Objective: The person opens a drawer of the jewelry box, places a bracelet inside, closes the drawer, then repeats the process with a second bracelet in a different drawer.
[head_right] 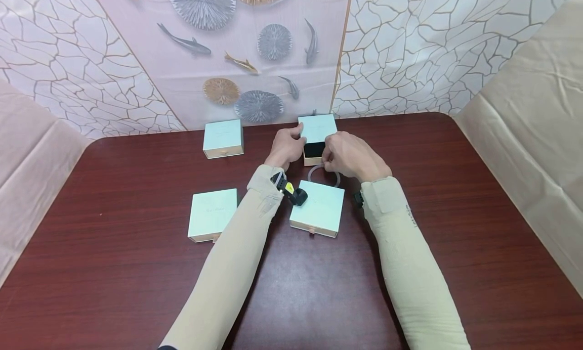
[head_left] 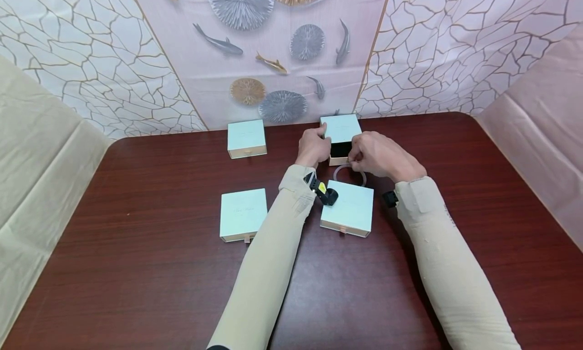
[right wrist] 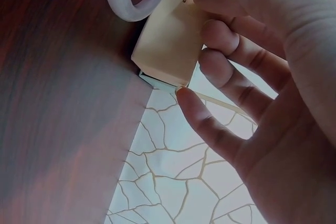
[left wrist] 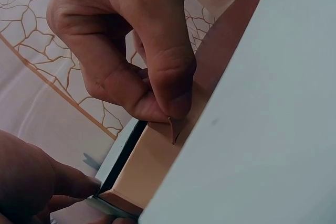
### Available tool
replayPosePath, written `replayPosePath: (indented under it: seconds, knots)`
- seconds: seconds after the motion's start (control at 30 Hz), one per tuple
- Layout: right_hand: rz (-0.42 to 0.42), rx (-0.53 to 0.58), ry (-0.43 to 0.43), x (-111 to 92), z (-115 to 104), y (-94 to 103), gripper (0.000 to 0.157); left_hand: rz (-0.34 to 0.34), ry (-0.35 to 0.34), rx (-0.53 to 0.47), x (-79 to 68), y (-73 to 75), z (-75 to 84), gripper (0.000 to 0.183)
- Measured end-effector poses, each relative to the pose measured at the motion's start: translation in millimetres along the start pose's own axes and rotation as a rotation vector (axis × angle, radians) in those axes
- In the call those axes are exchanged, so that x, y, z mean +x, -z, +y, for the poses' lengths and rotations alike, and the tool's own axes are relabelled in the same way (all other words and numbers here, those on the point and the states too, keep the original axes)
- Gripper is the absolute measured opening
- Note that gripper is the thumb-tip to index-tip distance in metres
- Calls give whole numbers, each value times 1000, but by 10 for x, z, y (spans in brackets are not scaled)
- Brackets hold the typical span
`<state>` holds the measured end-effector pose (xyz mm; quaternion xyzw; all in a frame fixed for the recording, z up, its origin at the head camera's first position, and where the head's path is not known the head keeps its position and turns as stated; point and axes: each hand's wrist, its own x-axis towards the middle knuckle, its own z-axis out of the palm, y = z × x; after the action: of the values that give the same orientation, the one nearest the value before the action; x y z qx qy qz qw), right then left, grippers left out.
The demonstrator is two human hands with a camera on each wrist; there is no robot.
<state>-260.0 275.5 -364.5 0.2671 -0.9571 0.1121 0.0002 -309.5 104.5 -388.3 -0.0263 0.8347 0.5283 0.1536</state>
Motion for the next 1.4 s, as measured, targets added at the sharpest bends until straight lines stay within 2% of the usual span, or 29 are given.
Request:
replayPosePath:
  seconds: [0.37,0.8,1.4]
  knots:
    - [-11,-10,11,-20,-17,14,14,-13,11,-6,5,4,6,50]
    - [-37,18,-30,-42,-37,25,13,-14,1,-5,-10,2,1,50]
    - [-47,17,-8,-63,-52,42,15,-11,-9,-5,-28,14,3,50]
